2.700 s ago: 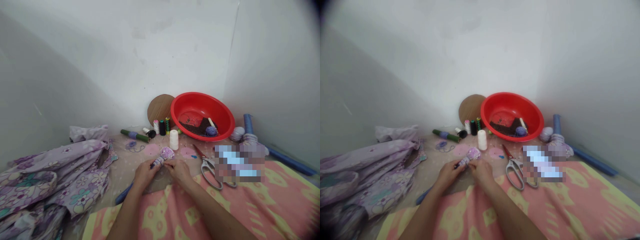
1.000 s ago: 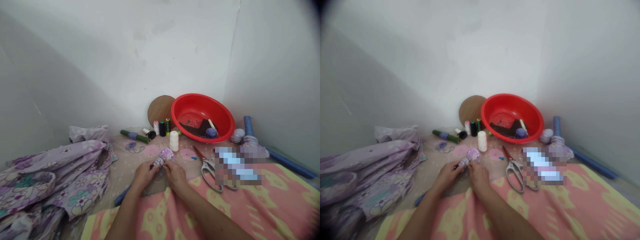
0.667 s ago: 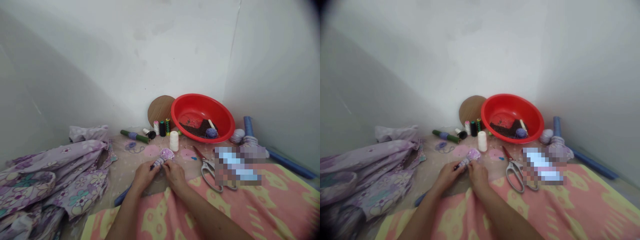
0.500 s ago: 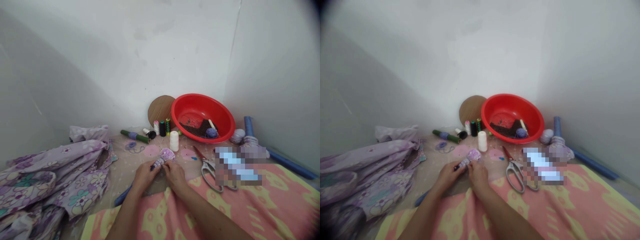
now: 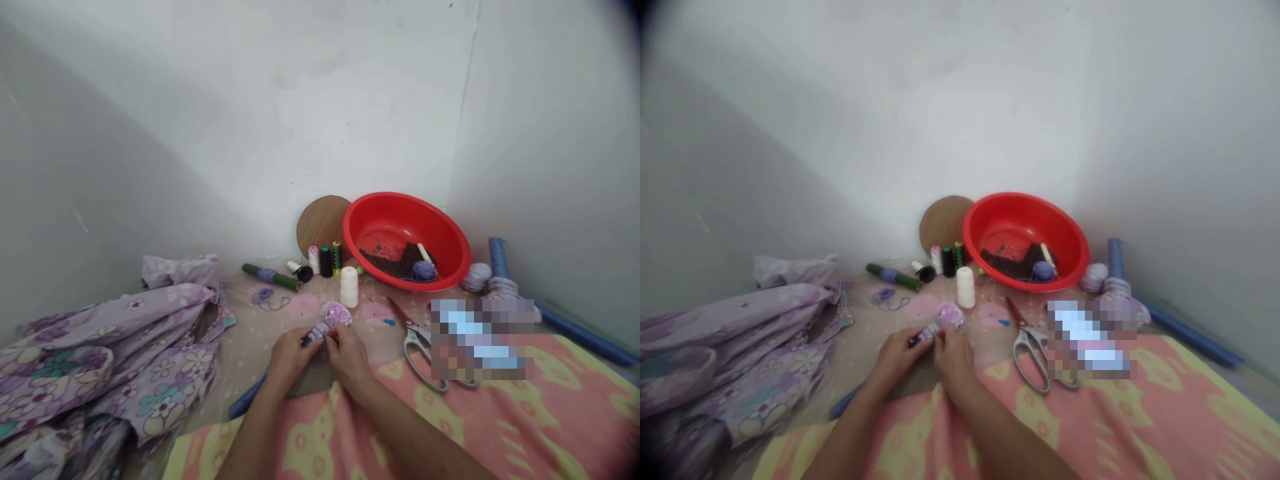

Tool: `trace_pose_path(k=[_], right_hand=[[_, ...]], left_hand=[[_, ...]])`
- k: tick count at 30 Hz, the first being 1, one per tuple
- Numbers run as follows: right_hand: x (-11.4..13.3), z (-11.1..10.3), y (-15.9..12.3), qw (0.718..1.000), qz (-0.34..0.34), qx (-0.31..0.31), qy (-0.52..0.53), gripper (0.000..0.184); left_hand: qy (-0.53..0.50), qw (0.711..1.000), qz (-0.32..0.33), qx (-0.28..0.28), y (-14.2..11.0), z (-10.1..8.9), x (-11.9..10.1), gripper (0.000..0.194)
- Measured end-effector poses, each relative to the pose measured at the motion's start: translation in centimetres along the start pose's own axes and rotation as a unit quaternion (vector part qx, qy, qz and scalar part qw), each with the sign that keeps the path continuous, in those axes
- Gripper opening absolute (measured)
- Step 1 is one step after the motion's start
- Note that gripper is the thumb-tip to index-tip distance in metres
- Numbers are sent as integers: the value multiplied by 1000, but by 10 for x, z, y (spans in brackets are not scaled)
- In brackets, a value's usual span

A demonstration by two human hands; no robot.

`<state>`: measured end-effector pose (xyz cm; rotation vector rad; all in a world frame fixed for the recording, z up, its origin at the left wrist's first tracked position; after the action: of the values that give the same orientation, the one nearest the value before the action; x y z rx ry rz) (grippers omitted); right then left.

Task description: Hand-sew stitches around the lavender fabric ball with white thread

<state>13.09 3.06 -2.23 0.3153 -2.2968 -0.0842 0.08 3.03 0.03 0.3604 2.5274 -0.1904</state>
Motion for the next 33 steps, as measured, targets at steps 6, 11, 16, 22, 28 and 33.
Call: trace_pose_path(k=[6,11,16,22,28,33], right_hand=[[9,-5,-4,999,-16,24,-18,25],[17,-24,-12,986,-13,-10,-166,27],[28,-40,-13,961,-110,-114,-226,19],[32,-32,-5,952,-131,-80,-264,15],[36,-25,-1,941,-157,-57,-294,15],[36,-33,7,973,-169,-109,-113,15]], left_hand=[[-42,999,-5,-1,1,0,1,35],[-71,997,-17,-4,0,3,2,41],[-48,998,-34,-11,-1,4,1,43],[-19,999,-46,-17,-4,5,-2,42],[-8,997,-74,-14,-5,8,-1,40],[0,997,-79,-5,-6,8,-4,41]])
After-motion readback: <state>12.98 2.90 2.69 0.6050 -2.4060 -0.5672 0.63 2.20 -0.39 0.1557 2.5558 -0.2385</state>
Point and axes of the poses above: each hand's wrist, its own y-axis towards the middle knuckle, its own z-axis out of the palm, x = y × z, the point moved 3 cm from there along y, towards the middle knuckle, and after that the axes turned 15 degrees about x, right-handed, at the moved point
